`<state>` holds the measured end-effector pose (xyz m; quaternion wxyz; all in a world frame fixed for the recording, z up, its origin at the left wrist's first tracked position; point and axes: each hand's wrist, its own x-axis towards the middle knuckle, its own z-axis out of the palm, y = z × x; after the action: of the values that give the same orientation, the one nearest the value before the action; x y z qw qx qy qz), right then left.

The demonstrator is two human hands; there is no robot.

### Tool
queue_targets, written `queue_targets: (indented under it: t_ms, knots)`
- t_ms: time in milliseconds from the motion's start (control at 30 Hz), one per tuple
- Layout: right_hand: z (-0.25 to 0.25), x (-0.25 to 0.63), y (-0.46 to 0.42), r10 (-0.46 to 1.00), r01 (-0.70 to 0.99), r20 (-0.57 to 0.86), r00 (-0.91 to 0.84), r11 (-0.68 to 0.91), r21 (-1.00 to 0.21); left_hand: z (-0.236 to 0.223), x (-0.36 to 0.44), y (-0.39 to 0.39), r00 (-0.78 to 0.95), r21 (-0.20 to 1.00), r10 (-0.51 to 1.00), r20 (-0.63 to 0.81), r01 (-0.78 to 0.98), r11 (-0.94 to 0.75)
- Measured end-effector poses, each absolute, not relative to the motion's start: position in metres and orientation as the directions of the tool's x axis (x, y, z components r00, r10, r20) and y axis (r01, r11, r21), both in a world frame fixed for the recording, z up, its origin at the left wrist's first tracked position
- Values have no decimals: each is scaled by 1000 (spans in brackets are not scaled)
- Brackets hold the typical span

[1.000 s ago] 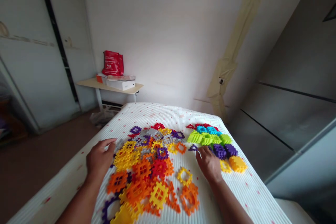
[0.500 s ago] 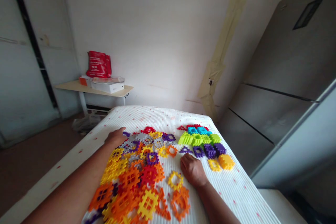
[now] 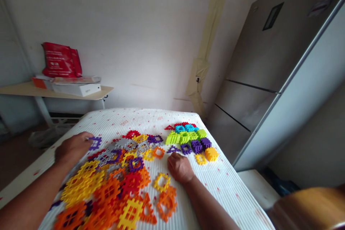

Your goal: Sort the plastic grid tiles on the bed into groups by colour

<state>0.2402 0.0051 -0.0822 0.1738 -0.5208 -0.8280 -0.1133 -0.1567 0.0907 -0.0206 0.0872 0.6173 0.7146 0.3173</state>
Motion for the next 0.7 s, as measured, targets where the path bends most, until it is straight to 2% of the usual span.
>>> queue_targets:
  t_ms: [67,100,133,167,233,267,333,467,567,700]
  knots:
    - [-79,240,4,821,897,433,-372,438,-61,-7,-153,76,-345,537,896,281,830,151]
    - [-76,239,3,821,894,449,-352,437,-97,0,-147,64,-381,569,877,291,806,162]
    - [-72,237,0,821,889,467,-329,436,-140,6,-139,51,-363,650,885,291,754,95]
    - [-67,233,-2,817,875,491,-302,442,-196,11,-127,37,-396,762,876,275,645,53]
    - [-56,220,-10,796,809,550,-251,485,-332,14,-98,8,-376,940,916,143,341,-7]
    - [-49,211,-15,781,753,581,-230,520,-402,12,-83,-4,-292,976,955,58,217,7]
    - [-38,192,-27,749,627,626,-218,599,-498,6,-53,-24,-202,995,979,-15,89,33]
    - [-24,158,-46,731,557,615,-295,655,-511,-8,-15,-42,-105,999,994,-30,26,33]
    - [-25,150,-52,763,611,573,-300,615,-498,-16,-4,-46,-135,1000,991,-15,13,17]
    - [-32,152,-54,762,693,567,-311,590,-413,-27,-1,-47,-182,999,983,-33,-30,28]
